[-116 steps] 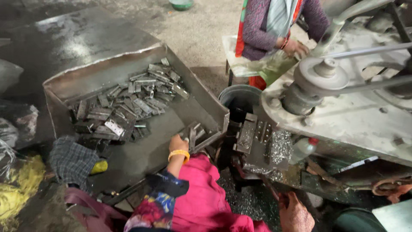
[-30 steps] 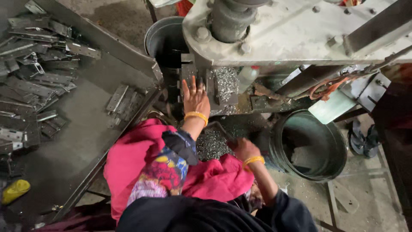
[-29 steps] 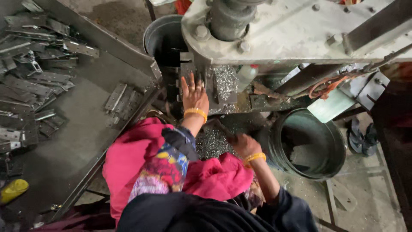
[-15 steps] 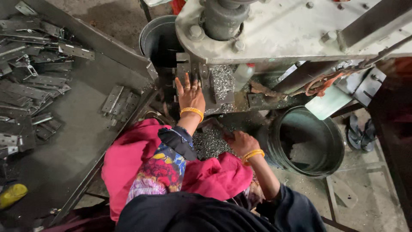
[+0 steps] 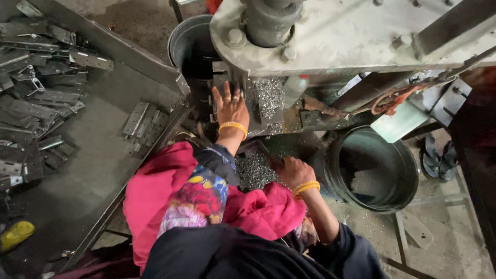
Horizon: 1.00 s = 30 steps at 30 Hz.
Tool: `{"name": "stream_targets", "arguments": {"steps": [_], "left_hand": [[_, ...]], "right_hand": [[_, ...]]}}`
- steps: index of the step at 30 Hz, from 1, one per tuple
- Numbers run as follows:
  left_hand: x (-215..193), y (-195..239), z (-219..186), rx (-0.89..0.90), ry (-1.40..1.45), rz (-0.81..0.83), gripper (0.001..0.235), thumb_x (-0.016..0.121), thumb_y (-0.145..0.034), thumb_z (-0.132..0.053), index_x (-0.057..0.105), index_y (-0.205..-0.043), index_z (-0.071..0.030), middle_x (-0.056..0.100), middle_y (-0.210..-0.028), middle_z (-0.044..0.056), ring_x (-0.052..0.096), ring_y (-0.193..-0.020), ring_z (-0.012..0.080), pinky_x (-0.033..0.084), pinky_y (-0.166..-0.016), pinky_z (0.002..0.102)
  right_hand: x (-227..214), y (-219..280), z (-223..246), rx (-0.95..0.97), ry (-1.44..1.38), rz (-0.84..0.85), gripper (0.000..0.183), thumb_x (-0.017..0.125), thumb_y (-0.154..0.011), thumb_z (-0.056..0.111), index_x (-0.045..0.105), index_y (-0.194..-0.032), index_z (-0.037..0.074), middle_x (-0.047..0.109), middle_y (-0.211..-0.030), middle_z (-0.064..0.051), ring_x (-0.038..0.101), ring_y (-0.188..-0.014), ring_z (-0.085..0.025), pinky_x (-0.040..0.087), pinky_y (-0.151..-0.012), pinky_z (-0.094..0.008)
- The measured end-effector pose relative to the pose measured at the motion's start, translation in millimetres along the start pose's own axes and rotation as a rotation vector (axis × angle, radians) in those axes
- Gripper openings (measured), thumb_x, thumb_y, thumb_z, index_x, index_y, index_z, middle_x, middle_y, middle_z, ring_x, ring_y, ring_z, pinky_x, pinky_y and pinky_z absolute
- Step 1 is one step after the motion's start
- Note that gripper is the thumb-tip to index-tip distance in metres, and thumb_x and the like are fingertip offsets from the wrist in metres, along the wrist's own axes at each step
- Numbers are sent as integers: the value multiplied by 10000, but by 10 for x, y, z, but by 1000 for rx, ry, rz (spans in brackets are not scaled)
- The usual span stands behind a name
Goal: The person picks up metal hinge parts from a tray, places them individually into a press machine, and periodically uses a metal hook tool to scrape metal shavings away from the machine base.
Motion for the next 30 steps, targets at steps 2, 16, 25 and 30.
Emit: {"name": "stream_targets", "arguments": {"steps": [2,16,25,30], "left_hand": [[7,-59,-5,-13,12,15,539,386,-994,-198,482,-1514,-97,396,-1627,12,108,-1575,330,-51,-1210,657],[-49,403,-18,-13,70,61,638,435,-1017,-454,433,-1527,-70,373,-1622,36,59,-1577,299,-61,-1222,603],[-268,861,-45,479,123,-320,171,574,-1011,-190,649,-1138,-104,682,-1276,83,578,-1287,259,283,-1270,551],[-780,503,-411,257,-6,-391,298,559,-970,-219,727,-1183,-96,708,-1205,92,598,-1219,265,356,-1156,489]], "right_hand": [[67,-3,-41,-25,37,-32,439,587,-898,518,718,-983,108,748,-957,-210,711,-929,-422,549,-814,-549],[-774,353,602,-102,129,-139,364,598,-970,404,617,-1091,61,732,-838,-179,732,-737,-355,558,-634,-494],[-1360,262,1134,-97,218,-266,391,625,-949,465,659,-1113,112,747,-832,-182,732,-768,-384,556,-681,-510],[-1365,299,1123,-89,172,-265,362,650,-908,415,660,-1088,101,753,-861,-172,741,-801,-369,562,-694,-505]]}}
Point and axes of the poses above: each hand's wrist, its own y-axis away from the middle knuckle, its own x-axis out of the palm, z = x × y, the point moved 4 cm from there along -y, towards the middle knuckle
